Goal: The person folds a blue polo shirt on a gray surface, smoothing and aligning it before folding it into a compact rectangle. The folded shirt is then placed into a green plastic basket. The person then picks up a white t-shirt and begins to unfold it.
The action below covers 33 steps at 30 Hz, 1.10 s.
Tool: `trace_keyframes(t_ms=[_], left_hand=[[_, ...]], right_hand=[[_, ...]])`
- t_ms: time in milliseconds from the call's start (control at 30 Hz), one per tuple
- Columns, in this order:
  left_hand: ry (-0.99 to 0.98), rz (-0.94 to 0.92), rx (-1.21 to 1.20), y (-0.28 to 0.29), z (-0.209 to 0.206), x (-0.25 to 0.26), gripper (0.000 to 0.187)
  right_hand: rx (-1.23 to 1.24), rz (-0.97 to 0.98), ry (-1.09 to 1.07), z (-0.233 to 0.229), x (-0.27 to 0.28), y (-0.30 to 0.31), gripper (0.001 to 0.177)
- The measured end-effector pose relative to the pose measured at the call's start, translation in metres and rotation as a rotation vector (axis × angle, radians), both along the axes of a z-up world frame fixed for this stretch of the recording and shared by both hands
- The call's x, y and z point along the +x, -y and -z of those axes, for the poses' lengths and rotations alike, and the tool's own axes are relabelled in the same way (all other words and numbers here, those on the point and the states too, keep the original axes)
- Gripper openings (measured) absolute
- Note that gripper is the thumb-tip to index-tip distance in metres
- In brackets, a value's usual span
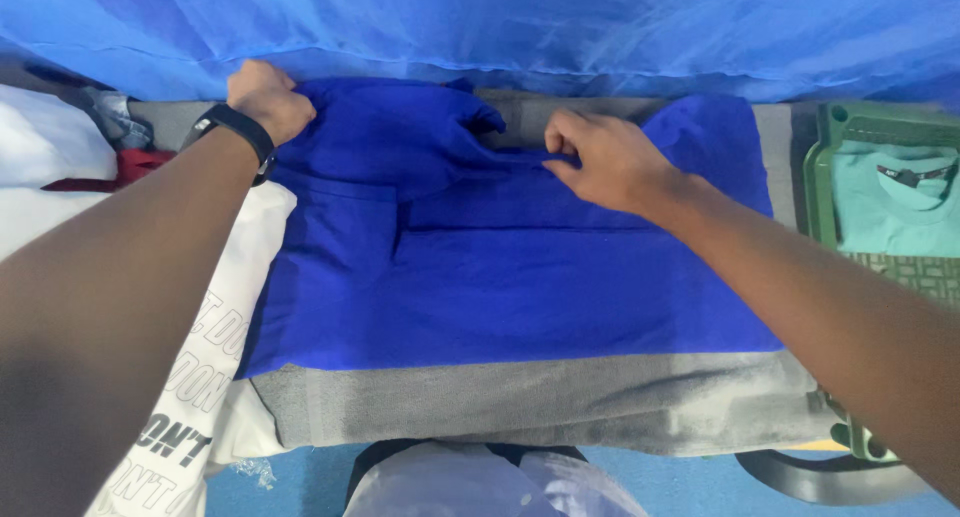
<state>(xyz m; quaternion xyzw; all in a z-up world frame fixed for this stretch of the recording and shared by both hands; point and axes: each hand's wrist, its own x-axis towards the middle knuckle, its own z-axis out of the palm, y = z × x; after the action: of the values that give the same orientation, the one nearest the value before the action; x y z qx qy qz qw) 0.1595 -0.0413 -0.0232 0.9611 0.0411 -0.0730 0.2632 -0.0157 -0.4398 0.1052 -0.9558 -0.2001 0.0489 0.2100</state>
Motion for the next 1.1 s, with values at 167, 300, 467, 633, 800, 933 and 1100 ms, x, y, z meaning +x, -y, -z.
trace_keyframes(t_ms=[167,300,467,633,800,933,1100], left_hand=[[0.053,-0.191,-0.643,-0.016,-0.023,-0.043,0.025],[0.236,-0.036,-1.032,-0.049,-0.016,-0.071,0.017],[0.345,0.074,0.039,-0.059,-0.034,-0.113,0.022],[0.531,0.329,0.172,0.005,-0.074,-0.132,0.051],[0.484,1.141,-0.096,0.099,-0.086,-0.141,0.073],[0.375,1.318,0.163,0.151,-0.081,-0.147,0.070],[0.390,1.260,0.500,0.160,-0.087,-0.134,0.045]], right_hand=[[0.030,0.028,-0.018,0.028,-0.034,0.007,0.024],[-0.014,0.125,-0.060,0.049,-0.046,0.009,0.022],[-0.153,0.185,-0.132,0.054,-0.060,0.002,0.027],[-0.180,0.180,-0.225,0.043,-0.074,-0.003,0.037],[-0.171,0.178,-0.215,0.030,-0.079,0.016,0.040],[-0.200,0.200,-0.193,0.027,-0.068,0.051,0.044],[-0.136,0.242,-0.130,0.037,-0.034,0.117,0.044]])
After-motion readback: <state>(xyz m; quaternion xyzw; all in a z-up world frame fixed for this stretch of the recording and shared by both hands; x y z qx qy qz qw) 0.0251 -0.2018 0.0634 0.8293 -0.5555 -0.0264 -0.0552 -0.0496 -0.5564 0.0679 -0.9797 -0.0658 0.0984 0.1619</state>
